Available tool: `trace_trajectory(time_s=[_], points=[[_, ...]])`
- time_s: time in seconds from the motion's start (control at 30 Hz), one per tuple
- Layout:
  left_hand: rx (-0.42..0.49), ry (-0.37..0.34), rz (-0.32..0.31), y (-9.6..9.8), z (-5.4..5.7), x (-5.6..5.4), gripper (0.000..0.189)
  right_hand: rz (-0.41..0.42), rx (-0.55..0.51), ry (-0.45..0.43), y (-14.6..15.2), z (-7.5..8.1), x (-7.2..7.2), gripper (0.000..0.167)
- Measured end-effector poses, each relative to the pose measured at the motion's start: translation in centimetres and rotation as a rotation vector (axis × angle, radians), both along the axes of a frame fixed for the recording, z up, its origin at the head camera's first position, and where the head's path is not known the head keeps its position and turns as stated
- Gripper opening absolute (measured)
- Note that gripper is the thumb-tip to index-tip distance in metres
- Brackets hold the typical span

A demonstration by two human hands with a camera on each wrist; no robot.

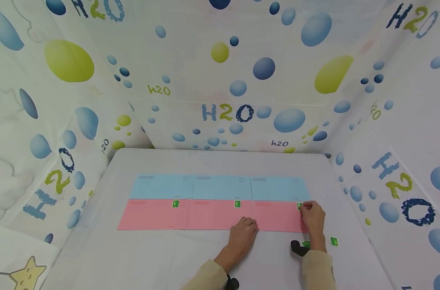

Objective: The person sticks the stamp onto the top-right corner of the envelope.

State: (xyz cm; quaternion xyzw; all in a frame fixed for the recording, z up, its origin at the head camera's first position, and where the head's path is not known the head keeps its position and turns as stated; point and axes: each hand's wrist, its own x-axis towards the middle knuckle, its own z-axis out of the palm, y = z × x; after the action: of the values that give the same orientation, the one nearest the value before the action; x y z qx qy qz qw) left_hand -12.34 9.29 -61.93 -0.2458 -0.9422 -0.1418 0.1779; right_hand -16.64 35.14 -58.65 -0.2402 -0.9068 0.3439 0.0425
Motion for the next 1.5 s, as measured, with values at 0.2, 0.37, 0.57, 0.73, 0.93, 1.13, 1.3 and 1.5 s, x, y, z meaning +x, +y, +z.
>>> trace_trajectory(time_s=[0.2, 0.37, 0.57, 0.73, 0.93, 1.13, 1.3, 1.5], points=[[-0.004, -0.005, 0.007, -0.1, 0.2, -0.1, 0.011, 0.007, 0.045, 0.021, -0.2, -0.1, -0.3, 0.030], [-0.010, -0.003, 0.011, -0.2, 0.3, -0.3, 0.011, 0.013, 0.060, 0.026, -0.2, -0.1, -0.5, 0.031], [-0.004, 0.015, 0.006, -0.2, 0.1, -0.2, 0.011, 0.009, 0.054, 0.000, -0.2, -0.2, -0.5, 0.033], [-0.021, 0.039, -0.001, -0.2, -0.3, -0.1, 0.008, 0.017, 0.037, -0.041, -0.1, -0.2, -0.1, 0.039], [-0.008, 0.033, -0.012, -0.2, -0.4, -0.1, 0.009, 0.020, 0.012, -0.063, 0.1, -0.3, 0.1, 0.044], [0.027, 0.036, -0.012, -0.4, -0.2, -0.1, 0.008, 0.037, 0.008, -0.059, 0.0, 0.1, 0.1, 0.044], [0.021, 0.017, -0.029, -0.4, -0.3, -0.1, 0.009, 0.030, 0.022, -0.029, -0.1, 0.0, 0.4, 0.043], [0.000, -0.008, -0.048, -0.4, -0.2, -0.1, 0.009, 0.021, 0.024, -0.011, 0.0, -0.2, 0.7, 0.043]])
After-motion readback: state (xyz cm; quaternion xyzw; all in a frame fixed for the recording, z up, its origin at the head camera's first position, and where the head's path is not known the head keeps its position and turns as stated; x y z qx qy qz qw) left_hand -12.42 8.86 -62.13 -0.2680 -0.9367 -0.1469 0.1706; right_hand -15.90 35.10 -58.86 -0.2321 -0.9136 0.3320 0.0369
